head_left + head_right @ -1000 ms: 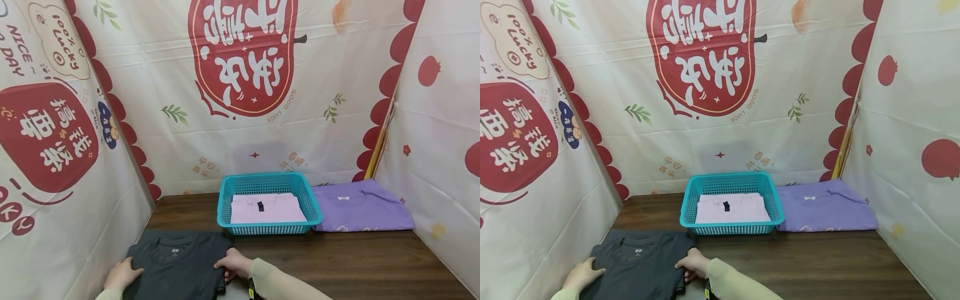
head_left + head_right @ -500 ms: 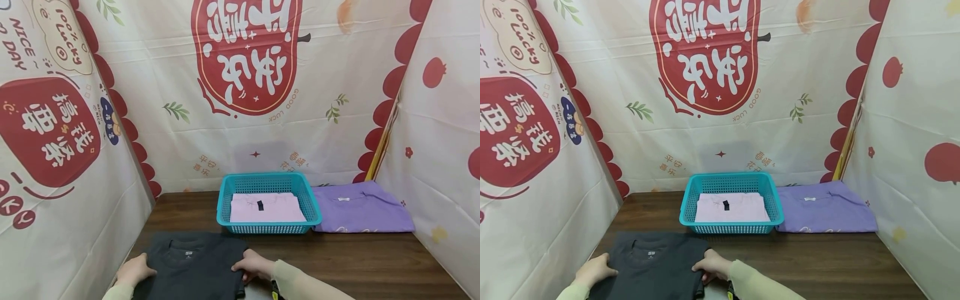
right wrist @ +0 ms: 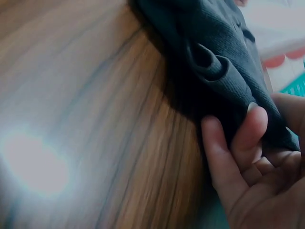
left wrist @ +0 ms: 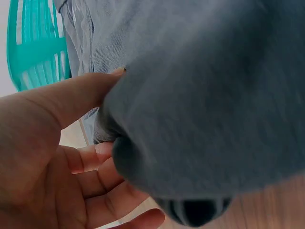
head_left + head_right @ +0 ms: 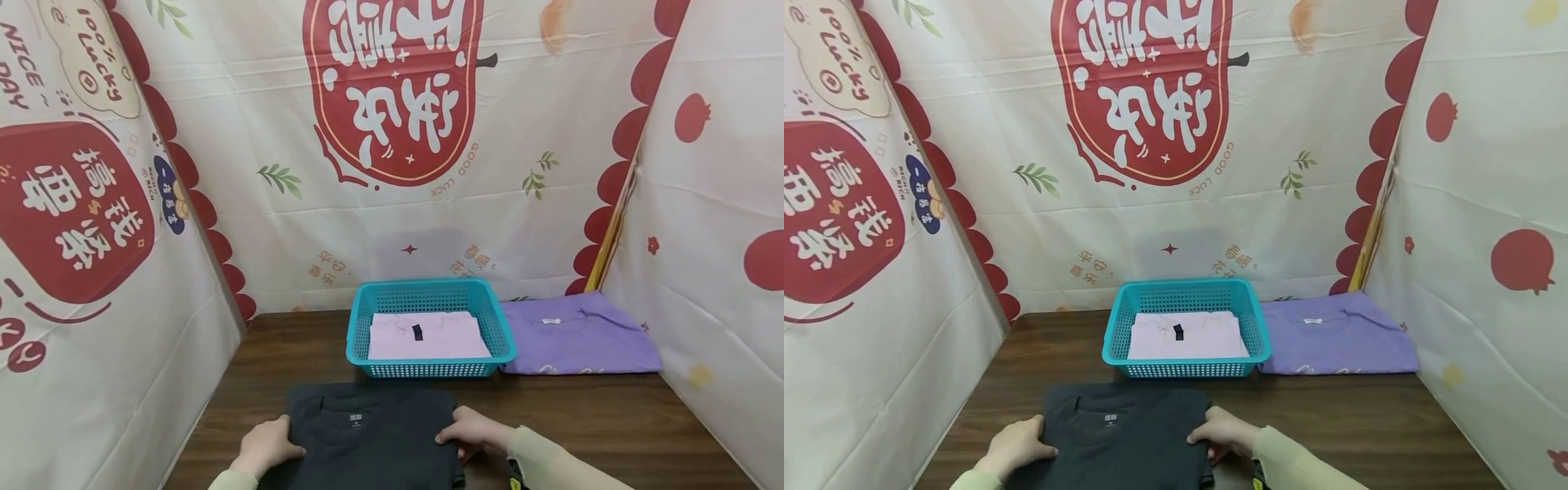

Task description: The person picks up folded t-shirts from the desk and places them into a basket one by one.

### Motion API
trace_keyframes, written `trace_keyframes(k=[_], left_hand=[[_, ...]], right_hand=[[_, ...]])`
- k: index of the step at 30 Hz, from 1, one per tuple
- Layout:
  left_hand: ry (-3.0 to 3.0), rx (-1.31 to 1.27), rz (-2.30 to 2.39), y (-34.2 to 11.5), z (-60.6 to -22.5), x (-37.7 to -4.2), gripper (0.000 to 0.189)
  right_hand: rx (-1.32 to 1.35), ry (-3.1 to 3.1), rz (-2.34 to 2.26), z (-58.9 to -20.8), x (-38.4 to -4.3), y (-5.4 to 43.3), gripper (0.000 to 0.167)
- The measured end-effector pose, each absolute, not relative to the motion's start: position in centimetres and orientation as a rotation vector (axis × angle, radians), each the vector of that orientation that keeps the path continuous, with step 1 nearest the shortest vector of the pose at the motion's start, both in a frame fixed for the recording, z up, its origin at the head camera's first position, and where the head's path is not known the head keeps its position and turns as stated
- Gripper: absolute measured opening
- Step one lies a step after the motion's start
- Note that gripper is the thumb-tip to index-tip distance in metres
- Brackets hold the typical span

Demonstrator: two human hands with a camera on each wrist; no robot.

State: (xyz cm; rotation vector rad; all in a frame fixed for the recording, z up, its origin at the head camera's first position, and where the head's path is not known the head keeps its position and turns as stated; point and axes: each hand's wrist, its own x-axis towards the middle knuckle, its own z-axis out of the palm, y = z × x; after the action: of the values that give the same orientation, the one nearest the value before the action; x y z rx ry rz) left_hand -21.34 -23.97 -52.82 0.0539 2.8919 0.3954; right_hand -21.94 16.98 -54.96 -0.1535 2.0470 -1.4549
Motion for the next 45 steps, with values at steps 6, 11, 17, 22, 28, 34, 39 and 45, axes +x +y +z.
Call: trace_keyframes(k=[6, 11, 17, 22, 28, 34, 39, 45], left_hand=[[2.886, 0.159, 0.429, -20.1, -52.9, -21.3, 0.069], [2.904, 0.294, 0.472, -17.2, -53.5, -21.5, 0.063], [2.938, 0.354, 0.513, -15.1, -54.0, -21.7, 0.053], [2.943, 0.365, 0.577, -14.3, -54.0, -21.9, 0.047], [2.904, 0.357, 0.728, -15.1, -54.0, -21.8, 0.039], [2.914, 0.288, 0.936, -16.5, -53.7, -21.5, 0.04], [2.737, 0.142, 1.139, -17.1, -53.2, -21.6, 0.061], [2.384, 0.038, 1.483, -16.8, -53.5, -21.5, 0.075]], right_hand=[[-0.164, 2.048, -1.457, -55.0, -21.5, 21.7, 0.02], [-0.128, 2.082, -1.442, -54.8, -20.8, 25.2, 0.018], [-0.145, 2.065, -1.452, -54.8, -20.5, 27.5, 0.016], [-0.142, 2.088, -1.446, -54.8, -20.6, 28.2, 0.017], [-0.121, 2.136, -1.452, -54.8, -20.4, 28.1, 0.02], [-0.077, 2.209, -1.44, -54.5, -20.0, 28.0, 0.02], [-0.085, 2.148, -1.53, -54.4, -19.8, 28.2, 0.027], [0.051, 1.908, -1.699, -55.0, -19.2, 28.3, 0.054]])
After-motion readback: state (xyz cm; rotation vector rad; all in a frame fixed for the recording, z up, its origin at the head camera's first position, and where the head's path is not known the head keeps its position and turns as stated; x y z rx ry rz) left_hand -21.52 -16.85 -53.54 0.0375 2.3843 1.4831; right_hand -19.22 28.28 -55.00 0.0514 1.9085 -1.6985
